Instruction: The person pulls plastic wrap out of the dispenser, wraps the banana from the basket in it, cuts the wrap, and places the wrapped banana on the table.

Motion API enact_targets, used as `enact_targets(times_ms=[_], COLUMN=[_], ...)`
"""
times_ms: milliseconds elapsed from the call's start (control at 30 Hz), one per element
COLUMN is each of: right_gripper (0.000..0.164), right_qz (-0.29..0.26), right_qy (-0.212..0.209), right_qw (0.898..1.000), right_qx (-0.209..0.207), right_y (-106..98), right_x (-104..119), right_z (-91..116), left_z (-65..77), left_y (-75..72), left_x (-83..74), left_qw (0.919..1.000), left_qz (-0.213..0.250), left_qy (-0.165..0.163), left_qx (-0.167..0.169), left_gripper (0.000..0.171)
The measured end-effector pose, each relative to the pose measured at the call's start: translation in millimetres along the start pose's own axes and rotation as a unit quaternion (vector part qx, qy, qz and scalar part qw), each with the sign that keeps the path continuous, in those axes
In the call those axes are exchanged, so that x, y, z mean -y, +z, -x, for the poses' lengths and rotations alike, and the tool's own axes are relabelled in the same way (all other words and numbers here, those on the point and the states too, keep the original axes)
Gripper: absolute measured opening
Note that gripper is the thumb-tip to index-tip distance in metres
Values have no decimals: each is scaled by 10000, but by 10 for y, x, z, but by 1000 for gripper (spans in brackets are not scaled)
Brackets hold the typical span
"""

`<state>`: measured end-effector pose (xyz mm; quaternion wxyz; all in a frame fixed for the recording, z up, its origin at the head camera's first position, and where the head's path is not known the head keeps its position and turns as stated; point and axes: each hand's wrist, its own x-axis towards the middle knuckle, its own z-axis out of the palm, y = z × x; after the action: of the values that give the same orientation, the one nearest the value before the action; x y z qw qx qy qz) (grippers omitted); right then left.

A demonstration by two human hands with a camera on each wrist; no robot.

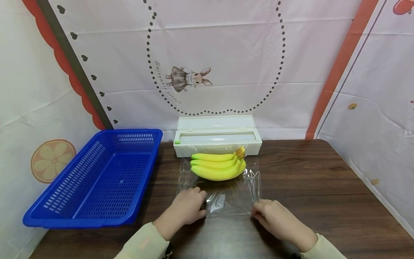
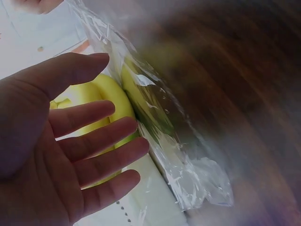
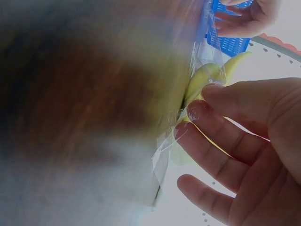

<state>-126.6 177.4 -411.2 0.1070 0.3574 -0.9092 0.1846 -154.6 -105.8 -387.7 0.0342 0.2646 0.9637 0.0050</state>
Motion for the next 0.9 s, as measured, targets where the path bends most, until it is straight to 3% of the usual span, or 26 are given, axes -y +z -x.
enact_targets(times_ms=[133,500,900], right_gripper=[17,17,18], right_qz=[0,57,77], right_qy=[66,101,94], right_qw=[10000,9999,9999], right_qx=[48,-22,-79], right_y=[0,0,7], right_x=[-1,-11,-11], right_z=[4,5,8], left_z=[32,179,231], left_y=[16,-11,0], left_x=[30,154,185], left_qw=[9998,9957,9913], left_qz=[65,530,533], left_qy=[-123,-534,-874], left_qx=[125,543,831], left_gripper=[40,35,28])
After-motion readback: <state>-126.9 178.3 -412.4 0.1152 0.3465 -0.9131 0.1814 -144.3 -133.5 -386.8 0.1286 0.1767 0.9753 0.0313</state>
